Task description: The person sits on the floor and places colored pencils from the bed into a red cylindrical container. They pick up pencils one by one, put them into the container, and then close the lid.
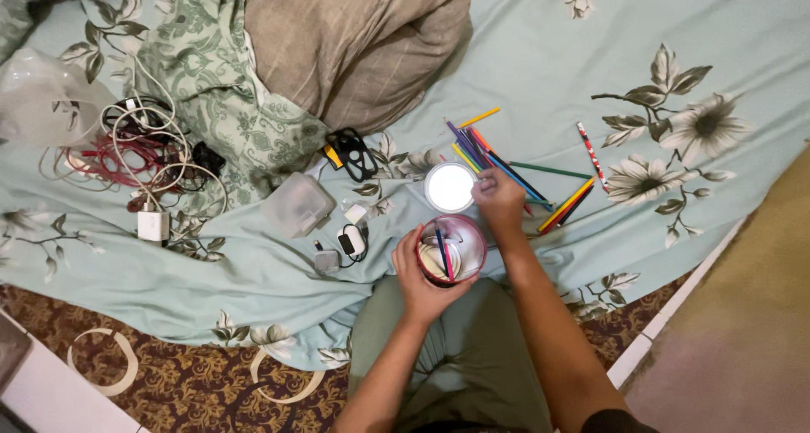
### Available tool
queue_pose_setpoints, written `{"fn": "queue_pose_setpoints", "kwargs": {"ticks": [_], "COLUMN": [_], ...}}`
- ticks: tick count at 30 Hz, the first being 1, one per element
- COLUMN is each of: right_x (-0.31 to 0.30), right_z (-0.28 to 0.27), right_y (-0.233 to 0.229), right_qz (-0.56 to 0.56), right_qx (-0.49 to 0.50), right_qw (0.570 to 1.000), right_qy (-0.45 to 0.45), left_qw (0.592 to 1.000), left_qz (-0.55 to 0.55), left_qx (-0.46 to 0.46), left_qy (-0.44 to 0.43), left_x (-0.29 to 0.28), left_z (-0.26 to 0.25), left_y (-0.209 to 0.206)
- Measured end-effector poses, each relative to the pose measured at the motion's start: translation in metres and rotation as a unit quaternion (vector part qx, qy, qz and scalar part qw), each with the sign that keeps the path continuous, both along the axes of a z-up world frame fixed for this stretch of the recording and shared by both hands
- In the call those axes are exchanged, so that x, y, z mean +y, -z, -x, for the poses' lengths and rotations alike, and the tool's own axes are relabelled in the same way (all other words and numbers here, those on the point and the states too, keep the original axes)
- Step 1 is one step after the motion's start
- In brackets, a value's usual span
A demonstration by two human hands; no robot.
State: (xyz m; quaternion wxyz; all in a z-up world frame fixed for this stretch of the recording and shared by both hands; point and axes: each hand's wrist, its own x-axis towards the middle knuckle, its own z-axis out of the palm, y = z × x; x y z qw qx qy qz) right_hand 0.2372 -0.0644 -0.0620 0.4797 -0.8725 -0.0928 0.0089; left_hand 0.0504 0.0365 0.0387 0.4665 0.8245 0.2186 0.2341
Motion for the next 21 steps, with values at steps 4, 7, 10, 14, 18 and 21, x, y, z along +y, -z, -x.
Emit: {"fn": "queue_pose_setpoints", "kwargs": {"ticks": [4,7,10,14,18,21], "right_x": [0.01,0.017,0.017,0.017,0.023,0.031], "right_z": [0.011,0.014,0.016,0.007,-0.018,-0.026], "right_y": [0.005,0.011,0.017,0.023,0.022,0.016], "right_qz": [-0.013,-0.017,-0.027,-0.036,-0.036,0.005], "right_qx": [0.044,0.058,0.042,0.063,0.046,0.036], "right_qw": [0.997,0.993,0.989,0.994,0.994,0.995], "right_qy": [-0.061,-0.101,-0.139,-0.087,-0.092,-0.094], "left_qw": [1.0,1.0,1.0,1.0,0.999,1.0], "left_qz": [0.009,-0.002,-0.005,-0.006,0.008,-0.001], "left_qx": [0.001,-0.001,0.004,0.018,0.033,0.024], "left_qy": [0.005,0.009,0.003,-0.014,-0.017,-0.011], "left_x": [0.001,0.002,0.001,0.005,0.01,0.012], "left_z": [0.006,0.008,0.01,0.009,0.009,0.01], "left_y": [-0.002,-0.003,-0.003,0.002,0.008,0.011]}}
